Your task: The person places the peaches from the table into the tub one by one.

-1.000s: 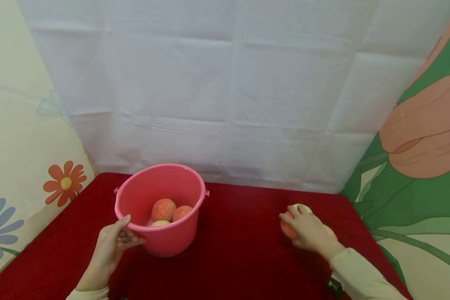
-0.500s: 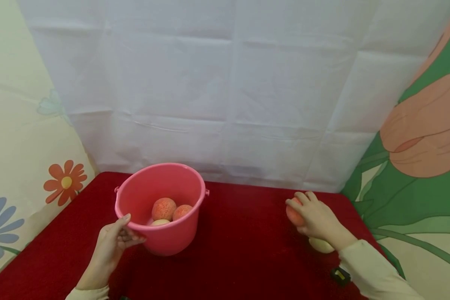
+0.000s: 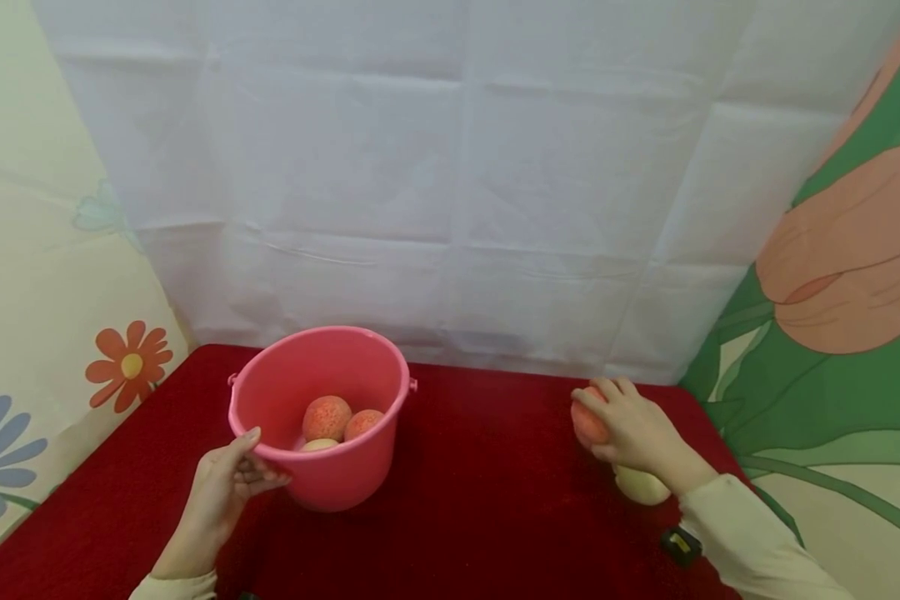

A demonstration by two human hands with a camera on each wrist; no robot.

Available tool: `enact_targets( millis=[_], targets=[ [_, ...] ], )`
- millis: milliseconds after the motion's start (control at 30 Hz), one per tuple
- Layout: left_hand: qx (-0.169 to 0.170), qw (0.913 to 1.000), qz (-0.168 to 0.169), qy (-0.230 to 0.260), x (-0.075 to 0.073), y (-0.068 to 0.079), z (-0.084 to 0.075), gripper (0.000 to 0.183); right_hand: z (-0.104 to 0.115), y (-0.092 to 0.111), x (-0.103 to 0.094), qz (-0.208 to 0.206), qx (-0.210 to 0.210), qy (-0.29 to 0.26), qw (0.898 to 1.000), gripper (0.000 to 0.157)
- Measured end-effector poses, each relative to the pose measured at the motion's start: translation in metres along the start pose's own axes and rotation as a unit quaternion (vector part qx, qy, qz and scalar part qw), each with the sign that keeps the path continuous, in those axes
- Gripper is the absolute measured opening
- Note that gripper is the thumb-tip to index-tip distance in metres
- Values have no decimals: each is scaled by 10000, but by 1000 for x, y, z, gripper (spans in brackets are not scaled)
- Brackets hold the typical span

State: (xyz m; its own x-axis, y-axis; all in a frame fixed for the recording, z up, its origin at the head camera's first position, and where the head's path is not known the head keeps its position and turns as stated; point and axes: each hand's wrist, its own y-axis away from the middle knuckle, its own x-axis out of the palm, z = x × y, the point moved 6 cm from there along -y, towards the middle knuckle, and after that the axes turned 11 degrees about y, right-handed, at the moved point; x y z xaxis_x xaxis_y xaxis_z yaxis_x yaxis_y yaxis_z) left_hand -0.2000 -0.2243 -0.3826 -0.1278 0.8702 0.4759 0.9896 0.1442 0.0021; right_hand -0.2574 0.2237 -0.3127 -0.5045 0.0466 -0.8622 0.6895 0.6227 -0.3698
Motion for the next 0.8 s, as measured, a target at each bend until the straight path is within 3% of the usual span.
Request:
enact_targets(
  millis=[400,800],
  targets=[
    [-39,10000,-61,10,0,0,0,45,-1,-6,-13,-798,-77,-25,9968,59],
    [5,10000,-20,49,0,0,0,45,-5,-11,-24,-596,-91,152,9981,66]
  ],
)
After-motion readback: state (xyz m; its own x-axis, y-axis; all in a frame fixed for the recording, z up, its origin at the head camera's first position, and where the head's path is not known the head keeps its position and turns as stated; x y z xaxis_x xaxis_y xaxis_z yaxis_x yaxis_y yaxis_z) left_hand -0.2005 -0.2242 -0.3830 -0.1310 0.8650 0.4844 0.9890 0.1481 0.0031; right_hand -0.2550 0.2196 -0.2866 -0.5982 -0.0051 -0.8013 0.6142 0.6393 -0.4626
